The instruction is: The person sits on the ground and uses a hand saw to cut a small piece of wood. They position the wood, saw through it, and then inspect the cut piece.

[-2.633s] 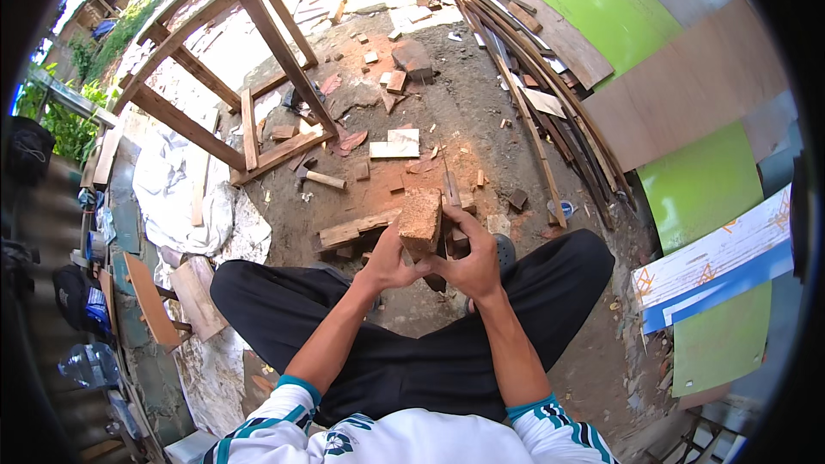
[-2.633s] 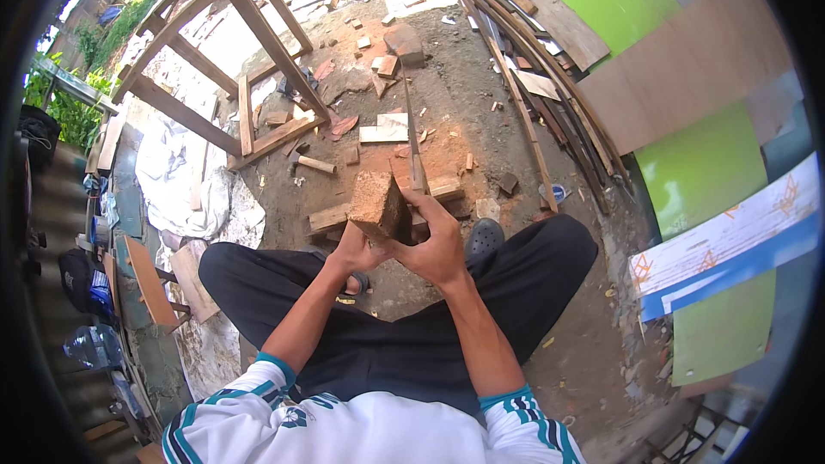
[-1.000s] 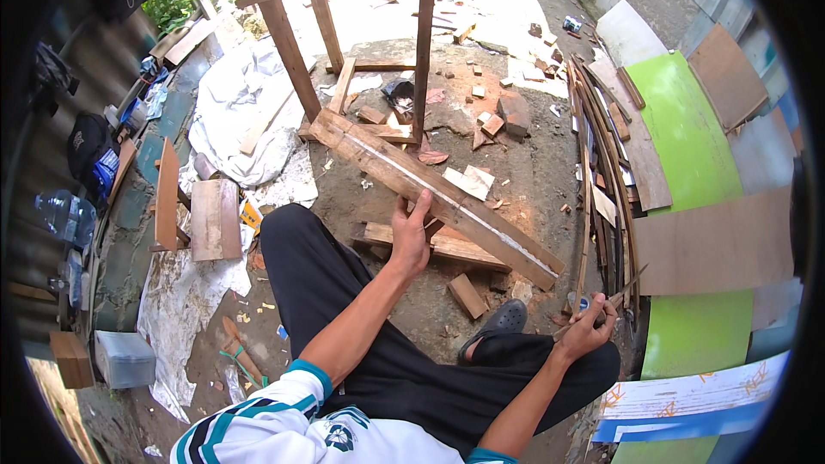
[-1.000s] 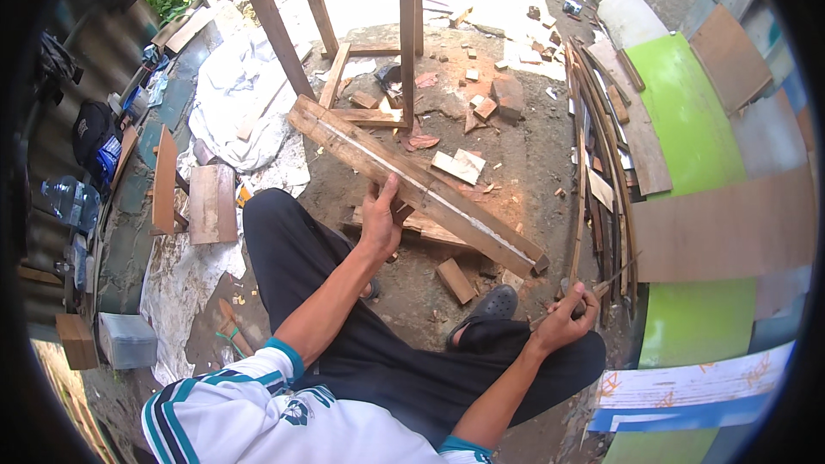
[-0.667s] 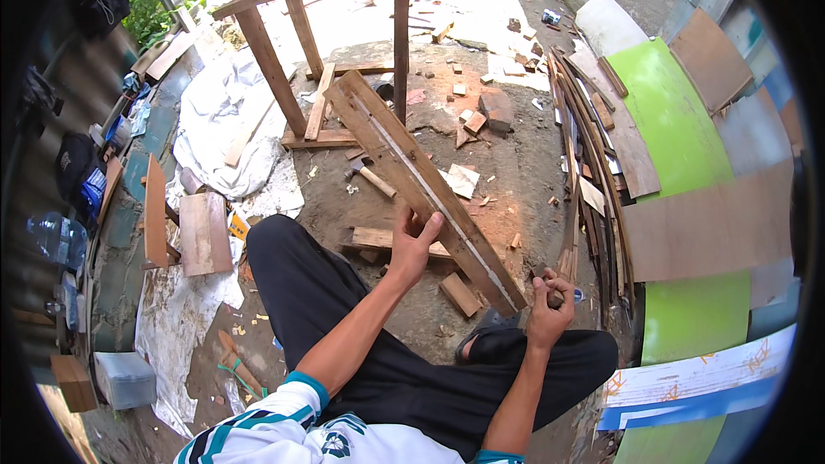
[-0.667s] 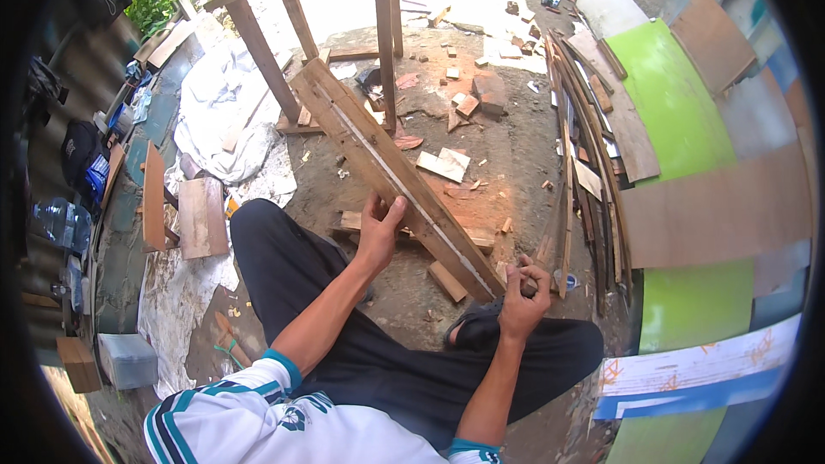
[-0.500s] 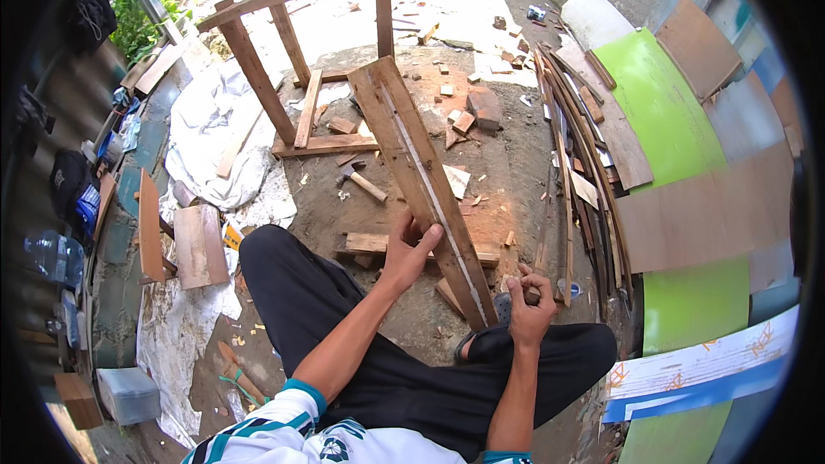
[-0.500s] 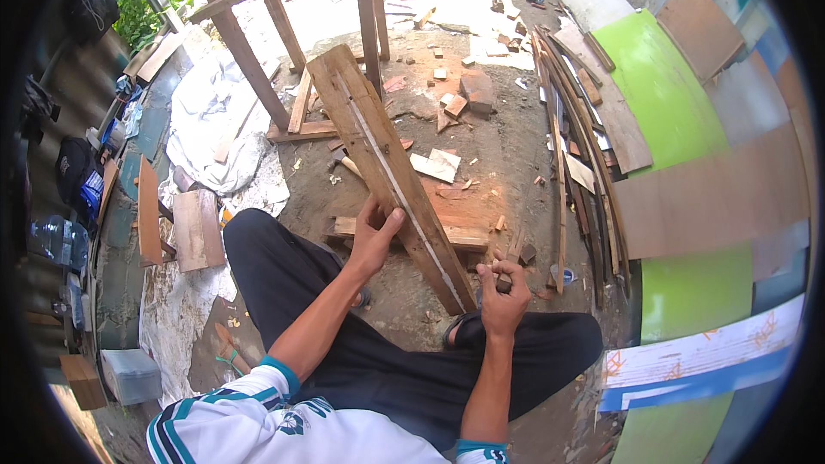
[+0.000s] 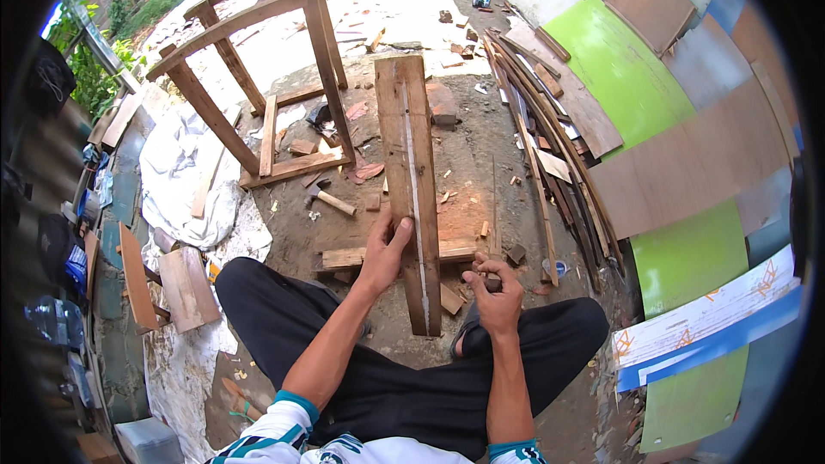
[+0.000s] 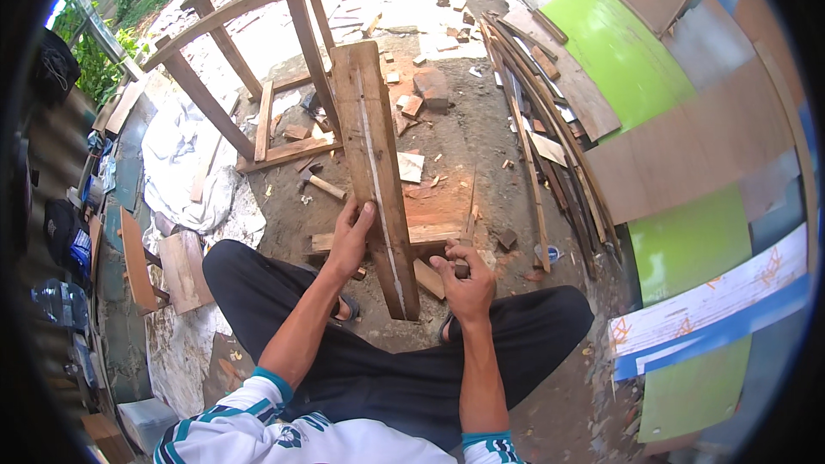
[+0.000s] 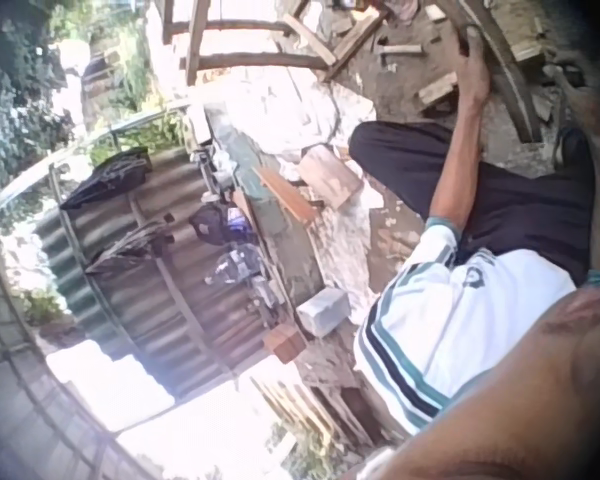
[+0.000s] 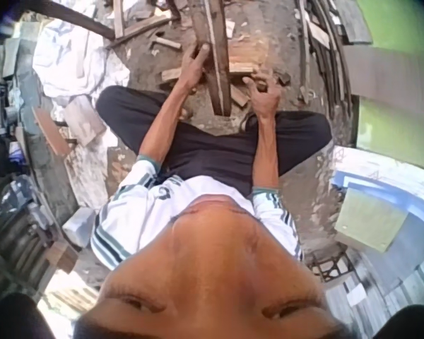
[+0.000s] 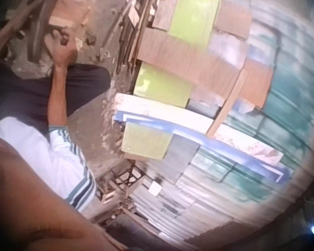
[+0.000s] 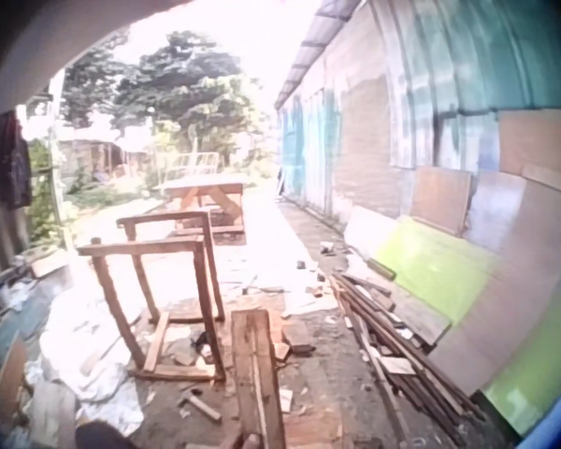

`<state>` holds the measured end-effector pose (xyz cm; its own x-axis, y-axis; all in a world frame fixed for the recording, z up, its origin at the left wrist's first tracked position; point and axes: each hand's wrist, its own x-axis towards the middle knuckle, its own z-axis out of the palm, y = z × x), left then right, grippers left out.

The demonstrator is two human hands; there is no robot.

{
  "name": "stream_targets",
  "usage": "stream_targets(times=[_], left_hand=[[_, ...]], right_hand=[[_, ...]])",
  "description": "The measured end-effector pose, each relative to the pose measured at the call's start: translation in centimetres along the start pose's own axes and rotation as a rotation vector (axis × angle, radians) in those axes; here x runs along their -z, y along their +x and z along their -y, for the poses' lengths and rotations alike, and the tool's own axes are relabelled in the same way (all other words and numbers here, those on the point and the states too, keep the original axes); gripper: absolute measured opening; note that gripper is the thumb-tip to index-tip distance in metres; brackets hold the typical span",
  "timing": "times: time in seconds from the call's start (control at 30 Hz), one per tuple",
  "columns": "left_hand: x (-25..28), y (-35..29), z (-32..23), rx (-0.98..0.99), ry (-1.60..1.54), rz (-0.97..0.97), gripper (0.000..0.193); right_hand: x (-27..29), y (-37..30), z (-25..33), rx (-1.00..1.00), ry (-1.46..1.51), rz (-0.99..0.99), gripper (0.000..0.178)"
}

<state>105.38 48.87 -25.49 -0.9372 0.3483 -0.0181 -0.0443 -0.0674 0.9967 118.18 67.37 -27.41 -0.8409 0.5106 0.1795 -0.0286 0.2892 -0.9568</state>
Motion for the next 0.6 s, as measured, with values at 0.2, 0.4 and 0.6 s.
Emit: stream_targets(times=[0.2, 0.4, 0.6], left_hand=[[-0.1, 3.9, -1.7, -0.021, -0.022, 0.055, 0.055], [-0.6, 10.8, -6.9, 0.161, -0.160, 0.123, 0.059], [-2.5, 13.2, -11.9, 0.294, -0.101, 0.036, 0.050]], right_hand=[[0.3, 0.5, 0.4, -0.013, 0.026, -0.121, 0.025], [0.5, 1.5, 1.5, -0.262, -0.123, -0.224, 0.026], [-0.1, 2.8, -0.1, -0.256, -0.205, -0.247, 0.027]])
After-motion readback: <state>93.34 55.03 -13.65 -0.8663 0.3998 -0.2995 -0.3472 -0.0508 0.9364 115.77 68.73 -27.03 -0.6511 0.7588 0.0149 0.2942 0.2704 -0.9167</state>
